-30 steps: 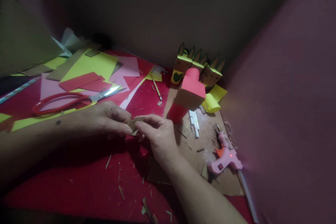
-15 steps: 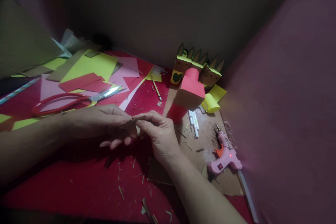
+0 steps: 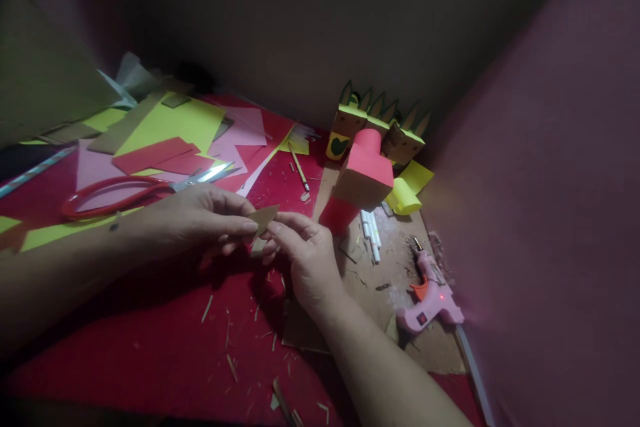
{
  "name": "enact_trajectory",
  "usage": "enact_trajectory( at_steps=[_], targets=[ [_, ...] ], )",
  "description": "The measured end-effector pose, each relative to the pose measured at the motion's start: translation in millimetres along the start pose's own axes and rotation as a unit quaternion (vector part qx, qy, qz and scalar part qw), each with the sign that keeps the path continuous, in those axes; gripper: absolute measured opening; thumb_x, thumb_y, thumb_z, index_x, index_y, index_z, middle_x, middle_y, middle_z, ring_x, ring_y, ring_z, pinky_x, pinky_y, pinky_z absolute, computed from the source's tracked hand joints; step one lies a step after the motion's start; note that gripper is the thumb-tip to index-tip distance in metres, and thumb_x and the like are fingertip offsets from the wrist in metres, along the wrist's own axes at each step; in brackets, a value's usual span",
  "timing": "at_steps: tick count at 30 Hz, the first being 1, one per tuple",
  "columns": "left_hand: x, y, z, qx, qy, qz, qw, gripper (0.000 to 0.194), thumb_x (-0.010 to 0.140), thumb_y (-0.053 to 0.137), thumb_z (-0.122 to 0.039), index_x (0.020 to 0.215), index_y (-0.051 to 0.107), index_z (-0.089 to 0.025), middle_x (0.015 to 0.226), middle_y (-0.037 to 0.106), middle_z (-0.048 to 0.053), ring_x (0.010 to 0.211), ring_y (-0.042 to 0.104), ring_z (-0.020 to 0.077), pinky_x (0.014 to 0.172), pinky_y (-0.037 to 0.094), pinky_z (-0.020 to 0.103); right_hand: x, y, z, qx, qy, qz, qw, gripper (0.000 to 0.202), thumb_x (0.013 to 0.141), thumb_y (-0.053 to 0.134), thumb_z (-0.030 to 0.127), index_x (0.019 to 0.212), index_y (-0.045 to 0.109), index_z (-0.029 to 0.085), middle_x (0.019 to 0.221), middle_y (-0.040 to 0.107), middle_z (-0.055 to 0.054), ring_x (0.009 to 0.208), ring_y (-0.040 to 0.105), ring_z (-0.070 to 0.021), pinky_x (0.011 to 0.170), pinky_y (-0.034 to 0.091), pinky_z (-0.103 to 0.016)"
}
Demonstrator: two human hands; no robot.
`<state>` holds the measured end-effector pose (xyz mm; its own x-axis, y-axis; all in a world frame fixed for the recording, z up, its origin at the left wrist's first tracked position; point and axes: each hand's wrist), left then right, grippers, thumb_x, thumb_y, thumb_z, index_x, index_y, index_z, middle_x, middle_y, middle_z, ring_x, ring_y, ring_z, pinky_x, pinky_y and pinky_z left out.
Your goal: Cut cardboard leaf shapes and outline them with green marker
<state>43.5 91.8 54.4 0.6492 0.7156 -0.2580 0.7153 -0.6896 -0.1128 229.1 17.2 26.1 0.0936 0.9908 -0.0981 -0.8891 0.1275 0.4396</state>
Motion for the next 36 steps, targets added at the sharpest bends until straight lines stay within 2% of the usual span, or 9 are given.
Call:
enact_trajectory(
  at_steps=[8,12,16,19,22,25,28,31,36],
  targets=[
    [3.4,2.1,-1.7,0.069,-0.004,0.032,0.997,0.03,0.076,0.079,-0.048,0.083,0.081,-0.019,0.061,0.07,0.002,0.046,0.051,0.0106,0.045,0.039,0.024,-3.2,-4.0,-2.7,-0.122,-0.03,-0.007,0.992,0.017,0.077,0.088,0.031,0.07,0.077,0.021,0.054,0.067,0.005,0.046,0.056,-0.0082,0.05,0.044,-0.023],
    [1.8,-3.7,-6.8,0.105,0.034,-0.029,0.993,0.028,0.073,0.079,-0.048,0.078,0.076,-0.02,0.061,0.063,-0.001,0.051,0.048,0.0112,0.048,0.034,0.025,-5.0,-3.4,2.0,-0.136,-0.019,-0.005,0.99,0.02,0.082,0.085,0.036,0.072,0.078,0.021,0.057,0.067,0.004,0.049,0.058,-0.01,0.05,0.044,-0.024],
    [-1.1,-21.9,-12.4,0.134,0.009,-0.085,0.987,0.028,0.074,0.078,-0.047,0.074,0.068,-0.021,0.056,0.048,-0.004,0.051,0.039,0.0104,0.049,0.027,0.026,-1.8,-7.0,10.3,-0.145,-0.086,-0.061,0.984,0.019,0.084,0.083,0.039,0.095,0.081,0.024,0.082,0.079,0.0,0.064,0.067,-0.0139,0.06,0.055,-0.029],
    [-0.7,-31.6,-12.9,0.162,-0.044,-0.038,0.985,0.025,0.07,0.078,-0.043,0.069,0.065,-0.021,0.058,0.054,-0.001,0.051,0.044,0.0124,0.048,0.029,0.027,1.7,-13.0,9.4,-0.309,-0.144,-0.051,0.939,0.006,0.082,0.077,0.022,0.087,0.079,0.024,0.083,0.078,-0.001,0.075,0.071,-0.0177,0.073,0.059,-0.034],
    [2.3,-31.7,-10.0,0.204,-0.095,0.023,0.974,0.021,0.067,0.076,-0.041,0.069,0.066,-0.022,0.057,0.059,0.001,0.046,0.046,0.0137,0.046,0.03,0.028,2.8,-16.6,1.6,-0.448,-0.192,0.02,0.873,0.015,0.08,0.069,0.011,0.078,0.076,0.024,0.081,0.076,-0.003,0.081,0.071,-0.0216,0.079,0.058,-0.039],
    [6.0,-29.8,-5.0,0.234,-0.124,0.057,0.962,0.024,0.067,0.076,-0.042,0.081,0.069,-0.024,0.064,0.069,0.004,0.046,0.052,0.0173,0.047,0.036,0.031,1.4,-17.3,-4.5,-0.519,-0.244,0.069,0.816,0.017,0.082,0.069,0.008,0.078,0.075,0.023,0.085,0.075,-0.006,0.089,0.07,-0.0254,0.083,0.058,-0.042],
    [8.2,-32.6,-1.4,0.274,-0.109,0.038,0.955,0.024,0.07,0.075,-0.043,0.083,0.066,-0.025,0.072,0.075,0.008,0.053,0.062,0.0234,0.051,0.041,0.034,0.1,-18.4,-5.1,-0.535,-0.262,0.081,0.799,0.017,0.086,0.069,0.008,0.079,0.075,0.022,0.088,0.074,-0.008,0.092,0.071,-0.0261,0.084,0.06,-0.042],
    [8.0,-37.4,-3.4,0.324,-0.051,0.019,0.945,0.021,0.074,0.072,-0.043,0.072,0.062,-0.025,0.067,0.07,0.006,0.061,0.063,0.0238,0.057,0.043,0.034,-0.2,-20.5,-3.8,-0.541,-0.261,0.087,0.795,0.021,0.088,0.067,0.005,0.079,0.076,0.022,0.089,0.074,-0.008,0.092,0.072,-0.0264,0.084,0.06,-0.042],
    [7.1,-33.7,-8.8,0.345,-0.016,0.061,0.937,0.021,0.073,0.072,-0.043,0.082,0.069,-0.025,0.076,0.073,0.002,0.074,0.063,0.0221,0.066,0.044,0.032,-0.6,-21.5,-4.6,-0.54,-0.279,0.088,0.789,0.016,0.091,0.069,0.007,0.086,0.078,0.019,0.092,0.076,-0.01,0.094,0.071,-0.0287,0.085,0.06,-0.045]
  ],
)
Point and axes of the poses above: each hand's wrist, its own x-axis towards the middle knuckle, its own y-axis out of the palm, z = x × y
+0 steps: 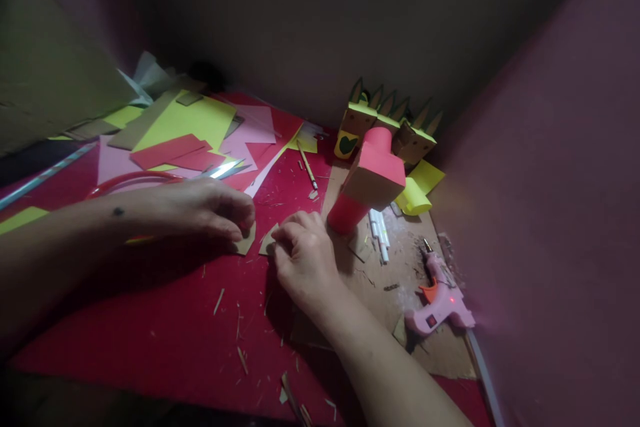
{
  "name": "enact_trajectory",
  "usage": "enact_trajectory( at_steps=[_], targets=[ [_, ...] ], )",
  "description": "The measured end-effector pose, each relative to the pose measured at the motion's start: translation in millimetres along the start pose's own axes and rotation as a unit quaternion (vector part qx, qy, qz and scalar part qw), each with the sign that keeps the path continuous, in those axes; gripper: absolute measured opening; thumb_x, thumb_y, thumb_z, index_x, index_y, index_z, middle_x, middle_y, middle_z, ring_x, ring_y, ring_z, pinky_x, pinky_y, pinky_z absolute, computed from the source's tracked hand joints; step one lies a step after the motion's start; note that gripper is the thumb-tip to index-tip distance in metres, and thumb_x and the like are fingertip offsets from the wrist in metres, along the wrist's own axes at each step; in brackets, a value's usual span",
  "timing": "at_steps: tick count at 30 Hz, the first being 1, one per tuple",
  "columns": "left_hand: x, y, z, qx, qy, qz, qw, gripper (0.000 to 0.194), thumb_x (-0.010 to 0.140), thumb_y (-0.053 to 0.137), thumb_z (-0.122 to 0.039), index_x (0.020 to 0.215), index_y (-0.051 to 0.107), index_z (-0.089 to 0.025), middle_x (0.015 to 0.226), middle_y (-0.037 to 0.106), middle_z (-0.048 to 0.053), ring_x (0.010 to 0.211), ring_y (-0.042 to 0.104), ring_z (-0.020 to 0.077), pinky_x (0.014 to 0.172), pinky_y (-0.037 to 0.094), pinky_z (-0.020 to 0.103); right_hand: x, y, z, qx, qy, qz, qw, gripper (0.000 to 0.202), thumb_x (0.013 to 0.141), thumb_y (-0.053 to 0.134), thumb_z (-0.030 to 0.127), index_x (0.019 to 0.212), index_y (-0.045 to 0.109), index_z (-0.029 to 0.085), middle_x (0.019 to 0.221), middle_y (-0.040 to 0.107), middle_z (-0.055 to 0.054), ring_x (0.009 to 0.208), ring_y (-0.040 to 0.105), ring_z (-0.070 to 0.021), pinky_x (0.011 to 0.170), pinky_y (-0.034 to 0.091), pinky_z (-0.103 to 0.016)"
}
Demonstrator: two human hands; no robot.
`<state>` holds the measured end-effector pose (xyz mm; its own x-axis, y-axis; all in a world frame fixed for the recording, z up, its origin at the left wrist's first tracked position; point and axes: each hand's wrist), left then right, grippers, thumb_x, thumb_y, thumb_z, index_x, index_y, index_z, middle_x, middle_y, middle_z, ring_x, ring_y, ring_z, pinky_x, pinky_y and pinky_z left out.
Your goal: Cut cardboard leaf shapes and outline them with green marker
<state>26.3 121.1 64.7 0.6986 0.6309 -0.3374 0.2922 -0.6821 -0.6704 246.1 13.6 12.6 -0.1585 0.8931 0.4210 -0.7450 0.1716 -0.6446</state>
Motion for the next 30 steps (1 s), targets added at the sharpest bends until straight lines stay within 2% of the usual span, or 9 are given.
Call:
enact_trajectory(
  at_steps=[3,6,11,15,19,24,27,30],
  targets=[
    [4.0,8.7,-0.2,0.017,0.009,0.002,1.0,0.023,0.071,0.079,-0.04,0.082,0.066,-0.025,0.073,0.067,-0.002,0.07,0.058,0.0193,0.063,0.039,0.031,0.7,2.0,0.2,-0.014,-0.002,0.012,1.0,0.012,0.091,0.073,0.01,0.094,0.079,0.019,0.099,0.077,-0.012,0.099,0.07,-0.0302,0.088,0.06,-0.047],
    [8.0,16.6,2.2,0.015,0.014,-0.008,1.0,0.023,0.072,0.08,-0.034,0.079,0.06,-0.026,0.066,0.06,-0.005,0.064,0.052,0.017,0.062,0.037,0.03,2.6,3.6,-0.2,-0.042,0.011,0.055,0.998,0.017,0.088,0.074,0.006,0.087,0.077,0.023,0.099,0.077,-0.01,0.099,0.068,-0.0301,0.09,0.058,-0.048],
    [6.9,17.4,1.0,0.011,0.017,-0.002,1.0,0.021,0.077,0.079,-0.032,0.084,0.06,-0.026,0.067,0.064,-0.004,0.065,0.056,0.0184,0.064,0.039,0.03,5.2,2.9,0.2,-0.054,0.024,0.078,0.995,0.022,0.087,0.073,0.003,0.082,0.073,0.025,0.098,0.076,-0.007,0.097,0.065,-0.0288,0.092,0.057,-0.048],
    [6.3,14.3,-0.6,0.004,0.018,-0.001,1.0,0.021,0.074,0.079,-0.031,0.086,0.062,-0.025,0.073,0.066,-0.002,0.069,0.057,0.0192,0.064,0.038,0.031,5.1,1.1,1.4,-0.043,0.039,0.085,0.995,0.019,0.087,0.073,0.006,0.084,0.074,0.024,0.097,0.073,-0.008,0.099,0.067,-0.0289,0.092,0.057,-0.048],
    [6.3,12.2,0.9,-0.025,0.013,0.015,1.0,0.026,0.068,0.08,-0.035,0.084,0.062,-0.025,0.071,0.062,-0.003,0.068,0.056,0.0189,0.063,0.04,0.03,2.8,2.1,3.3,-0.037,0.045,0.061,0.996,0.014,0.088,0.073,0.01,0.087,0.077,0.023,0.094,0.07,-0.007,0.095,0.068,-0.0272,0.088,0.057,-0.044],
    [0.8,1.6,2.8,-0.059,0.002,0.028,0.998,0.013,0.075,0.067,-0.035,0.08,0.061,-0.025,0.071,0.066,0.0,0.064,0.059,0.0188,0.062,0.045,0.03,1.0,2.8,2.6,0.012,0.036,0.014,0.999,0.016,0.092,0.067,0.012,0.084,0.076,0.023,0.09,0.071,-0.007,0.09,0.07,-0.025,0.083,0.056,-0.041],
    [-0.4,-6.3,4.8,-0.053,-0.013,-0.008,0.998,0.015,0.081,0.065,-0.038,0.074,0.059,-0.025,0.066,0.065,0.002,0.06,0.06,0.0195,0.061,0.044,0.031,1.4,1.8,-0.6,0.034,0.054,-0.022,0.998,0.018,0.09,0.064,0.011,0.083,0.076,0.024,0.089,0.074,-0.007,0.087,0.071,-0.0246,0.082,0.057,-0.041],
    [1.1,-6.8,5.9,-0.035,-0.043,-0.044,0.997,0.019,0.083,0.067,-0.042,0.077,0.062,-0.025,0.064,0.066,0.003,0.061,0.062,0.0211,0.06,0.042,0.031,2.0,1.4,-2.2,0.05,0.077,-0.038,0.995,0.018,0.088,0.064,0.012,0.083,0.076,0.024,0.088,0.076,-0.007,0.086,0.072,-0.0248,0.082,0.058,-0.042]
  ],
)
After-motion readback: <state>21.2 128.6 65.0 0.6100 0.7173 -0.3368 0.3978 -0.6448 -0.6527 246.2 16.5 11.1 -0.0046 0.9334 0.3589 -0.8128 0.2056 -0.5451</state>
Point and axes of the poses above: each hand's wrist, its own x-axis towards the middle knuckle, its own y-axis out of the palm, z = x × y
